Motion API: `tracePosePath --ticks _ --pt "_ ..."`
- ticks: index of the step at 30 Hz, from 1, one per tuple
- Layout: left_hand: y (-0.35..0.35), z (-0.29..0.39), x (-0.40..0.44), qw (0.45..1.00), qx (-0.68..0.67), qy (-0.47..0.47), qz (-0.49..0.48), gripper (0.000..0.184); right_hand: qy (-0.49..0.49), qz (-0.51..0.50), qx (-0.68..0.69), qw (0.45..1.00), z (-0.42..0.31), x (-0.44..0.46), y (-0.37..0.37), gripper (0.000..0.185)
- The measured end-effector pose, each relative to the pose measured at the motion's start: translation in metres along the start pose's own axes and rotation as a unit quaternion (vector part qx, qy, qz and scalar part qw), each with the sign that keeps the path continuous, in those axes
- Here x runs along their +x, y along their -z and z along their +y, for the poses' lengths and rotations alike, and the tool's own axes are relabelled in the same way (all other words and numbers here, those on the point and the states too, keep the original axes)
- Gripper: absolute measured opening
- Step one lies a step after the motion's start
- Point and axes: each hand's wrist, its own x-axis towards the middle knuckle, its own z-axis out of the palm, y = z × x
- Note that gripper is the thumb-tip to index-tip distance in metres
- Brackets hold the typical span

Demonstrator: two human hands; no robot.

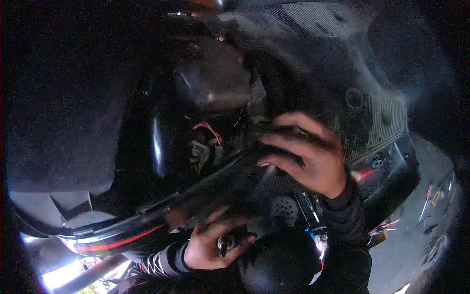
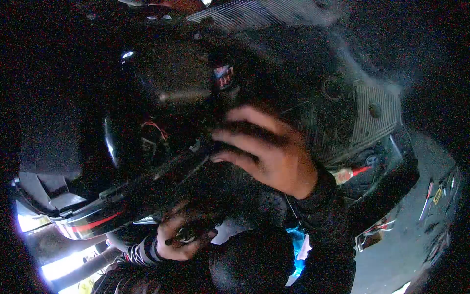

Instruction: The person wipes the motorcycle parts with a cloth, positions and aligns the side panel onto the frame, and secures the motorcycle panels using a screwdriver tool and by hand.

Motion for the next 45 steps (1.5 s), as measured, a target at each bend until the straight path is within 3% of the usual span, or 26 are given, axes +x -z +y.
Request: tracePosePath --ticks 4,7,8,10,12,15,17,20,21,23,25,30,31,33,36,38,40,43,45 --pt "0.000 -0.008 -0.008 0.999 -0.034 0.005 -0.021 0.046 0.047 0.034 -0.026 0.998 -0.003 -0.009 -0.004 0.042" --pt "-0.003 -0.021 -0.031 0.987 -0.153 0.043 -0.028 0.056 0.054 0.030 -0.027 0.998 -0.003 -0.009 -0.007 0.043" --pt "0.007 -0.012 -0.025 0.999 -0.040 -0.029 -0.012 0.062 0.060 0.029 -0.029 0.997 -0.002 -0.009 -0.007 0.043" --pt "0.000 -0.001 -0.006 0.984 0.068 -0.119 0.113 0.072 0.061 0.037 -0.040 0.997 0.001 -0.009 -0.009 0.044" --pt "-0.009 0.012 0.010 0.964 0.065 -0.136 0.220 0.077 0.063 0.048 -0.048 0.996 0.000 -0.011 -0.008 0.045" --pt "0.011 0.050 0.028 0.962 0.246 -0.039 0.109 0.087 0.057 0.043 -0.058 0.996 -0.002 -0.011 -0.002 0.043" --pt "0.018 0.065 0.033 0.932 0.360 0.029 0.038 0.093 -0.019 -0.030 0.078 0.996 0.009 -0.006 0.006 0.037" --pt "0.018 0.068 0.030 0.940 0.333 0.064 0.028 0.096 -0.081 -0.074 0.129 0.986 0.003 0.012 0.023 0.032" --pt "0.017 0.068 0.029 0.943 0.323 0.075 0.023 0.097 -0.056 -0.026 0.161 0.985 0.004 0.020 0.020 0.028" --pt "0.016 0.069 0.030 0.943 0.296 0.154 -0.002 0.098 -0.072 -0.051 0.176 0.980 0.008 0.034 0.023 0.024" --pt "0.015 0.066 0.030 0.946 0.294 0.137 0.008 0.098 -0.072 -0.146 0.179 0.970 0.015 0.053 0.032 0.021" --pt "0.014 0.058 0.031 0.943 0.325 0.036 0.057 0.099 -0.042 -0.246 0.195 0.949 0.031 0.071 0.027 0.021" --pt "0.013 0.058 0.031 0.943 0.325 0.069 0.031 0.099 -0.050 -0.278 0.186 0.941 0.031 0.074 0.027 0.018" --pt "0.014 0.055 0.030 0.941 0.323 0.102 0.004 0.099 -0.035 -0.274 0.143 0.950 0.034 0.076 0.024 0.021" --pt "0.016 0.049 0.029 0.963 0.264 0.024 0.057 0.098 -0.042 -0.298 0.053 0.952 0.011 0.091 0.036 0.026" --pt "0.018 0.056 0.030 0.956 0.284 0.065 0.038 0.098 -0.065 -0.324 0.007 0.944 0.006 0.094 0.038 0.028" --pt "0.017 0.056 0.030 0.955 0.288 0.064 0.041 0.097 0.059 -0.224 0.022 0.972 0.014 0.090 0.028 0.028" --pt "0.016 0.060 0.030 0.948 0.310 0.056 0.045 0.098 0.037 -0.289 -0.052 0.955 -0.011 0.092 0.037 0.024" --pt "0.014 0.060 0.029 0.942 0.330 0.051 0.041 0.099 0.058 -0.271 -0.086 0.957 -0.012 0.086 0.031 0.022"
